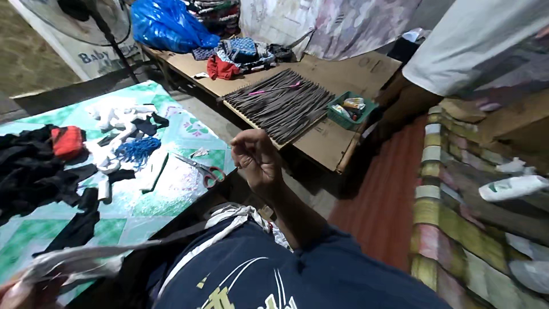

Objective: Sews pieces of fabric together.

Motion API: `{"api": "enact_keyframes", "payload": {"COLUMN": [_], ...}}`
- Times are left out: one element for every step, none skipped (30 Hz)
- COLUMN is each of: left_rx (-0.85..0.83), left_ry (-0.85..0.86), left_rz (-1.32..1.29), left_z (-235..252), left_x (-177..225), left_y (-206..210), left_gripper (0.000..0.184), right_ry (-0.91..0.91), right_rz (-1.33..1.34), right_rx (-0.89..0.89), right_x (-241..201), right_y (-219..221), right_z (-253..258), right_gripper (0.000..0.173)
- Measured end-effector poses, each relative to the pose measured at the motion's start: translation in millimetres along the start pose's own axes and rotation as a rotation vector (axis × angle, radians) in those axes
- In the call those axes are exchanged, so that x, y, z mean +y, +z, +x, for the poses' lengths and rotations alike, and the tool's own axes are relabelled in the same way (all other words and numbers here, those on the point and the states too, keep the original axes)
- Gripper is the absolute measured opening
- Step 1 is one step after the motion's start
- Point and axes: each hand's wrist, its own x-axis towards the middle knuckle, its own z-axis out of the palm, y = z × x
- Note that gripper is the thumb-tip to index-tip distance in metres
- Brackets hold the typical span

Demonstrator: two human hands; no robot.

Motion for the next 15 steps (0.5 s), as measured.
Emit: {"api": "enact_keyframes", "payload": {"left_rx": [-0.031,-0.055,-0.076,-0.094,-0.100,-0.102,-0.111,-0.115,-0.118,-0.124,-0.123,-0.123,-0.123,-0.127,-0.131], "left_ry": [-0.011,-0.015,-0.009,-0.009,-0.016,-0.029,-0.036,-0.038,-0.040,-0.043,-0.047,-0.055,-0.062,-0.063,-0.064], "left_rz": [-0.014,-0.026,-0.044,-0.064,-0.080,-0.089,-0.095,-0.101,-0.110,-0.113,-0.116,-0.110,-0.110,-0.107,-0.108], "left_z": [-2.6,-4.8,-6.3,-6.9,-7.2,-7.6,-8.0,-8.9,-10.1,-11.2,-12.2,-12.9,-13.7,-14.6,-15.5], "left_x": [8.0,16.9,22.4,30.5,39.3,45.4,47.6,47.8,47.2,46.5,46.7,47.9,49.1,49.8,50.0], "left_y": [16.0,34.6,50.3,66.8,81.8,92.5,98.6,101.2,101.9,102.3,103.4,104.7,105.6,105.9,105.7], "left_gripper": [0.013,0.012,0.012,0.011,0.009,0.008,0.008,0.009,0.010,0.011,0.011,0.012,0.012,0.012,0.012], "right_ry": [0.045,0.093,0.143,0.189,0.223,0.244,0.252,0.250,0.243,0.244,0.248,0.249,0.243,0.234,0.226], "right_rz": [0.031,0.050,0.051,0.054,0.069,0.089,0.111,0.146,0.175,0.191,0.200,0.200,0.200,0.208,0.217], "right_rx": [-0.029,-0.066,-0.119,-0.188,-0.256,-0.318,-0.376,-0.430,-0.480,-0.522,-0.564,-0.601,-0.630,-0.647,-0.656], "right_x": [-0.5,-1.0,-2.1,-2.2,-0.8,1.7,5.1,9.1,12.5,14.3,15.1,15.7,16.6,17.4,17.8], "right_y": [4.8,10.0,14.9,19.4,24.6,31.0,38.1,45.5,52.9,60.1,66.4,72.3,78.1,83.9,89.3], "right_z": [-0.2,-0.5,-0.7,-0.9,-1.5,-2.8,-4.8,-7.6,-10.3,-12.7,-14.3,-15.8,-17.8,-20.3,-22.9], "right_gripper": [0.014,0.016,0.019,0.021,0.023,0.024,0.024,0.025,0.026,0.027,0.027,0.027,0.027,0.027,0.026]}}
